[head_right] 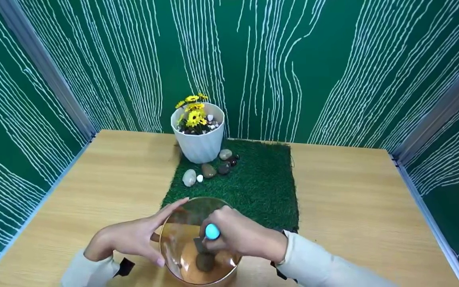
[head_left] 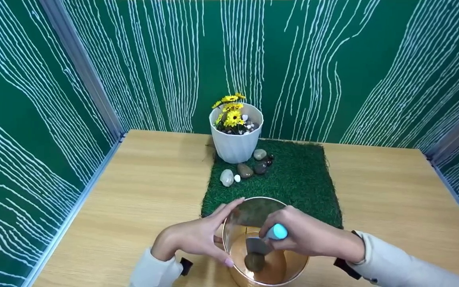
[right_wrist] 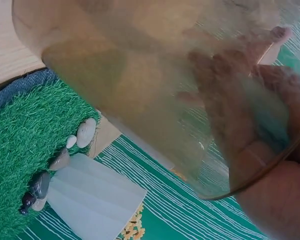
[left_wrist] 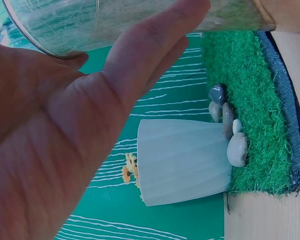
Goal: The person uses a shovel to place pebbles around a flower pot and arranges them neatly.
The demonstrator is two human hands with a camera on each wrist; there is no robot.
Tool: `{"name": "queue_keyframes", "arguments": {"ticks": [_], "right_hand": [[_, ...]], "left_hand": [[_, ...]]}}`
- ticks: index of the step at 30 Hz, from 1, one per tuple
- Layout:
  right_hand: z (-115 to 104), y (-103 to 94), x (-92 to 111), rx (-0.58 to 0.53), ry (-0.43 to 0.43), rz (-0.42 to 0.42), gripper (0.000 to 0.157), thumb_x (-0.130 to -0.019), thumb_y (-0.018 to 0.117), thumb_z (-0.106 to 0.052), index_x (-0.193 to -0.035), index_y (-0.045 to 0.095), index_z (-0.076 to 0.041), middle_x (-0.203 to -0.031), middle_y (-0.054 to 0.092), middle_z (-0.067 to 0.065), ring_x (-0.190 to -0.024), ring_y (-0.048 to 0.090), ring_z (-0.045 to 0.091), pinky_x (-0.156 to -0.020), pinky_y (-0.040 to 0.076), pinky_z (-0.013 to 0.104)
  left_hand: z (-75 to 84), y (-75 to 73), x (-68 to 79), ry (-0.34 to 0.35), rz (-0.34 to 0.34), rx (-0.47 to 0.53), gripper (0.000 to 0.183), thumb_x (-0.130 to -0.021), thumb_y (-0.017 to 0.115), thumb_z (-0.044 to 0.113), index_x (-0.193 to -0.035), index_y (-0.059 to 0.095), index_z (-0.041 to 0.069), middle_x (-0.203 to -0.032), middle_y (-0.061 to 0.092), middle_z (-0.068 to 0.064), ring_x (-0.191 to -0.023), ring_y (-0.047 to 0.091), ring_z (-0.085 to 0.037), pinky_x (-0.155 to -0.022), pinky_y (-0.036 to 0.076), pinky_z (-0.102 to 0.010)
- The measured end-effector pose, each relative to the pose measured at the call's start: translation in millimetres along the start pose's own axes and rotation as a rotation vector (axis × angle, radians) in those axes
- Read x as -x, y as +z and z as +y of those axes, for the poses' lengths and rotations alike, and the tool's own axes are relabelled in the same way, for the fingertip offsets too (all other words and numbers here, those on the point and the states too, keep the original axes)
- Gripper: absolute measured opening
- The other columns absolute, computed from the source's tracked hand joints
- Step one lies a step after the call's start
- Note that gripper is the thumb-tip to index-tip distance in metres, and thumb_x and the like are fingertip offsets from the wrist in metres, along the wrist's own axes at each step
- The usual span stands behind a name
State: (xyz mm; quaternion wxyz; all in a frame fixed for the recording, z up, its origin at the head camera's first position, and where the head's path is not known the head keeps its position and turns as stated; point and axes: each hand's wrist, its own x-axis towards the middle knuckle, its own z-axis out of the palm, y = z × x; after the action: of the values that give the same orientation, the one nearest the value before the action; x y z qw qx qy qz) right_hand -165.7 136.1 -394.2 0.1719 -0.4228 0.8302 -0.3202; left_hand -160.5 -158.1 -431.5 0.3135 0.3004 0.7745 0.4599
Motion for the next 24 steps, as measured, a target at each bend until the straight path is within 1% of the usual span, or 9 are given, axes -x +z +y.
{"name": "queue_keyframes", "arguments": {"ticks": [2,4,8,12,13,15,17,21,24], "right_hand": [[-1.0,0.9,0.6,-0.014,-0.013,-0.008,0.016,-0.09,0.075,-0.003,-0.104,0.081,-0.006,-0.102,0.081,0.003,-0.09,0.07,0.002,-0.079,0.06,0.022],[-2.3,2.5,0.6,-0.027,-0.031,-0.012,0.016,-0.089,0.074,-0.001,-0.102,0.081,-0.006,-0.099,0.081,0.002,-0.089,0.069,0.001,-0.078,0.058,0.021],[-4.9,5.2,0.2,-0.071,-0.03,-0.035,0.015,-0.088,0.073,-0.001,-0.1,0.081,-0.005,-0.096,0.081,0.001,-0.086,0.068,-0.001,-0.077,0.058,0.019],[-7.3,6.8,-0.9,-0.117,-0.003,-0.073,0.015,-0.088,0.073,-0.001,-0.1,0.081,-0.004,-0.094,0.081,0.0,-0.082,0.067,-0.004,-0.075,0.058,0.017],[-7.9,7.0,-1.3,-0.124,0.003,-0.08,0.016,-0.088,0.073,-0.001,-0.1,0.081,-0.004,-0.094,0.081,0.0,-0.081,0.067,-0.004,-0.075,0.058,0.017],[-8.7,7.3,-2.0,-0.136,0.012,-0.089,0.017,-0.087,0.072,0.0,-0.101,0.081,-0.004,-0.094,0.081,-0.001,-0.08,0.066,-0.004,-0.076,0.057,0.017],[-9.0,7.4,-3.0,-0.142,0.021,-0.089,0.017,-0.086,0.072,0.001,-0.099,0.082,-0.002,-0.091,0.081,-0.001,-0.078,0.065,-0.004,-0.074,0.057,0.016],[-7.6,5.9,-4.8,-0.177,0.052,-0.095,0.014,-0.085,0.072,0.001,-0.095,0.082,-0.001,-0.086,0.08,0.0,-0.072,0.062,-0.004,-0.07,0.056,0.016],[-5.9,3.7,-5.8,-0.231,0.08,-0.113,0.014,-0.085,0.072,0.001,-0.095,0.082,0.0,-0.084,0.08,0.004,-0.07,0.063,-0.003,-0.07,0.057,0.016]], "left_hand": [[0.2,0.1,-0.7,-0.002,-0.009,0.03,0.118,-0.083,0.087,0.056,-0.164,0.002,0.055,-0.176,0.009,-0.001,-0.159,0.027,-0.024,-0.118,0.046,-0.035],[0.3,0.3,-1.2,-0.002,-0.018,0.058,0.119,-0.083,0.087,0.054,-0.165,0.001,0.052,-0.175,0.008,-0.002,-0.159,0.027,-0.026,-0.113,0.05,-0.031],[0.1,0.1,-1.6,-0.001,-0.028,0.079,0.119,-0.084,0.086,0.055,-0.167,0.0,0.048,-0.176,0.007,-0.004,-0.159,0.026,-0.027,-0.111,0.052,-0.031],[-0.8,-0.7,-1.4,0.003,-0.022,0.034,0.12,-0.084,0.084,0.06,-0.167,-0.001,0.047,-0.177,0.005,-0.004,-0.16,0.023,-0.029,-0.114,0.049,-0.032],[-0.7,-0.9,-1.3,0.001,-0.02,0.018,0.121,-0.084,0.084,0.061,-0.168,-0.001,0.045,-0.177,0.005,-0.004,-0.16,0.022,-0.03,-0.115,0.048,-0.033],[-0.9,-1.2,-1.2,0.002,-0.016,-0.01,0.121,-0.083,0.083,0.064,-0.168,-0.002,0.045,-0.178,0.004,-0.004,-0.161,0.022,-0.03,-0.118,0.046,-0.035],[-0.8,-1.2,-0.8,-0.001,-0.016,-0.015,0.121,-0.083,0.082,0.064,-0.168,-0.002,0.046,-0.178,0.004,-0.004,-0.161,0.022,-0.03,-0.119,0.046,-0.039],[-0.8,-0.9,0.4,0.012,-0.013,-0.046,0.121,-0.083,0.081,0.067,-0.167,-0.004,0.047,-0.178,0.003,-0.003,-0.162,0.019,-0.029,-0.125,0.037,-0.049],[-0.7,-1.0,0.7,0.016,-0.013,-0.057,0.122,-0.083,0.081,0.067,-0.168,-0.005,0.045,-0.178,0.003,-0.003,-0.163,0.018,-0.028,-0.127,0.032,-0.055]]}}
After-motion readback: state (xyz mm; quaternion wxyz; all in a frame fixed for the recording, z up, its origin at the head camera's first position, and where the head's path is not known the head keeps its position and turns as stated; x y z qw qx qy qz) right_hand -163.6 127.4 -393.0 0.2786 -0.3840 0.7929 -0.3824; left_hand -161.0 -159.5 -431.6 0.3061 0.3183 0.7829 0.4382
